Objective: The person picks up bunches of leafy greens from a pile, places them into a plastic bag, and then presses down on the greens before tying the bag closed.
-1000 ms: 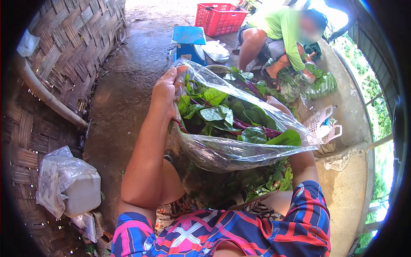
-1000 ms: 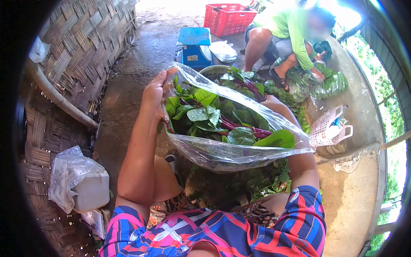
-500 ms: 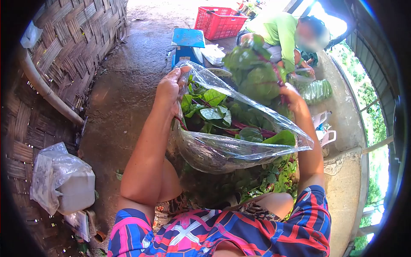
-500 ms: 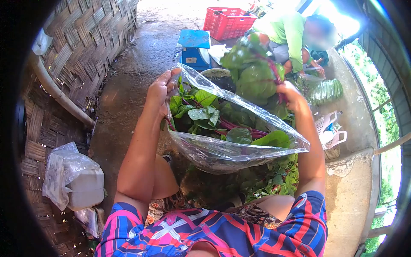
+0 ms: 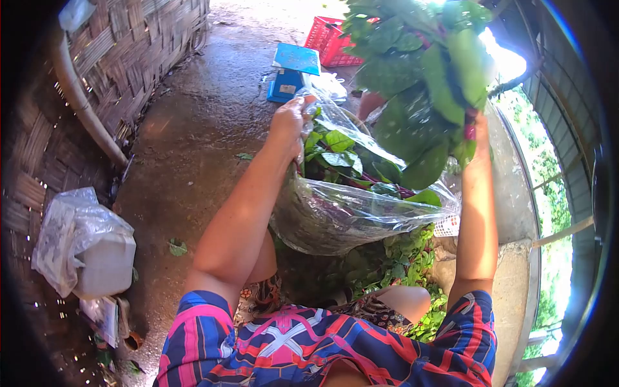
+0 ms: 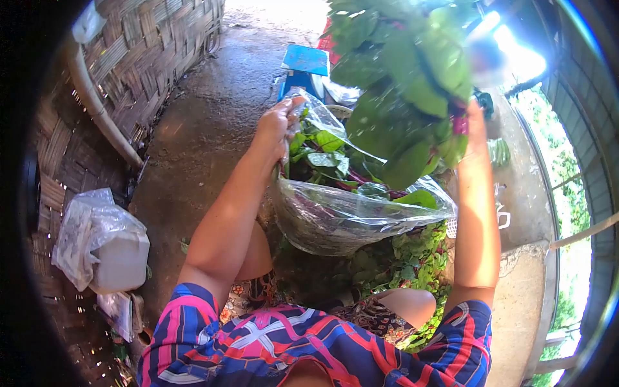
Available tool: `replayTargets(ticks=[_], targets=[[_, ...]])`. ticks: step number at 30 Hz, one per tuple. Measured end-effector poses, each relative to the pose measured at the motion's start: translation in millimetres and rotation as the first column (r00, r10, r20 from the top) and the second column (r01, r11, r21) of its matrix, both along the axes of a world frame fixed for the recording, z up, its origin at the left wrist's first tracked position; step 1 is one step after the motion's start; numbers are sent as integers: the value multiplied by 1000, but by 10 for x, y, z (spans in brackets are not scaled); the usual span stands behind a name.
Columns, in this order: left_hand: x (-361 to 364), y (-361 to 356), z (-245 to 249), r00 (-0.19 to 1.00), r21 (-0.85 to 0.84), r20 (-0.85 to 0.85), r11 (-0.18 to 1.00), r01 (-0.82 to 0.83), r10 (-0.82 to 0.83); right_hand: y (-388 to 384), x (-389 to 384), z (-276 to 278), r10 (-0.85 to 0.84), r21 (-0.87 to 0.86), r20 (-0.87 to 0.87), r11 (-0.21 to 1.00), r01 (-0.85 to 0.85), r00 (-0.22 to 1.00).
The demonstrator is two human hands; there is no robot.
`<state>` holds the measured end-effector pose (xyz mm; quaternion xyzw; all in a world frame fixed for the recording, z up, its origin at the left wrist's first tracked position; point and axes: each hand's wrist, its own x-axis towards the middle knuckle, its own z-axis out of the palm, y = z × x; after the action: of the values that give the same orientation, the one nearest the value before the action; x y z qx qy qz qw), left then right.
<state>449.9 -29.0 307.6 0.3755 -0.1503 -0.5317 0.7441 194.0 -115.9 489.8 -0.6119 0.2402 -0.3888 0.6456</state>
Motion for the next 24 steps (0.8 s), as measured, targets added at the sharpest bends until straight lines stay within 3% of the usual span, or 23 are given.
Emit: replayTargets(ticks=[2, 5, 6, 9, 11, 12, 15, 16, 19, 22, 24], targets=[[36, -4, -49, 999, -13, 44, 1000, 13, -12, 34, 176, -274, -70, -20, -38, 997, 70, 997], [-25, 61, 60, 966, -141, -257, 990, -29, -9, -68, 258, -767, -90, 120, -265, 985, 126, 960], [64, 88, -16, 903, -244, -384, 965, 100, -191, 45, 374, -794, -55, 157, -324, 981, 111, 945], [105, 55, -62, 955, -356, -286, 934, -29, -80, 297, 609, -826, 157, 187, -459, 979, -77, 875], [108, 65, -16, 959, -270, -283, 961, -66, -14, 166, 603, -893, 218, 114, -598, 976, -188, 771], [110, 76, 9, 960, -225, -279, 971, -82, 16, 92, 607, -930, 173, 50, -678, 981, -189, 715], [227, -83, -196, 947, -231, -286, 970, 78, -144, 115, 662, -632, -5, -88, -948, 965, -247, 318], [230, -112, -218, 923, -266, -337, 959, 96, -186, 150, 693, -571, 37, -66, -959, 936, -347, 281], [238, -100, -166, 853, -356, -429, 924, 141, -296, 193, 710, -603, 3, -115, -964, 898, -424, 266], [285, -128, -246, 864, -376, -399, 914, 152, -307, 123, 599, -854, -244, -473, -871, 649, -596, 426], [297, -147, -259, 913, -349, -328, 929, 120, -242, 381, 634, -823, -474, -583, -806, 530, -615, 356]])
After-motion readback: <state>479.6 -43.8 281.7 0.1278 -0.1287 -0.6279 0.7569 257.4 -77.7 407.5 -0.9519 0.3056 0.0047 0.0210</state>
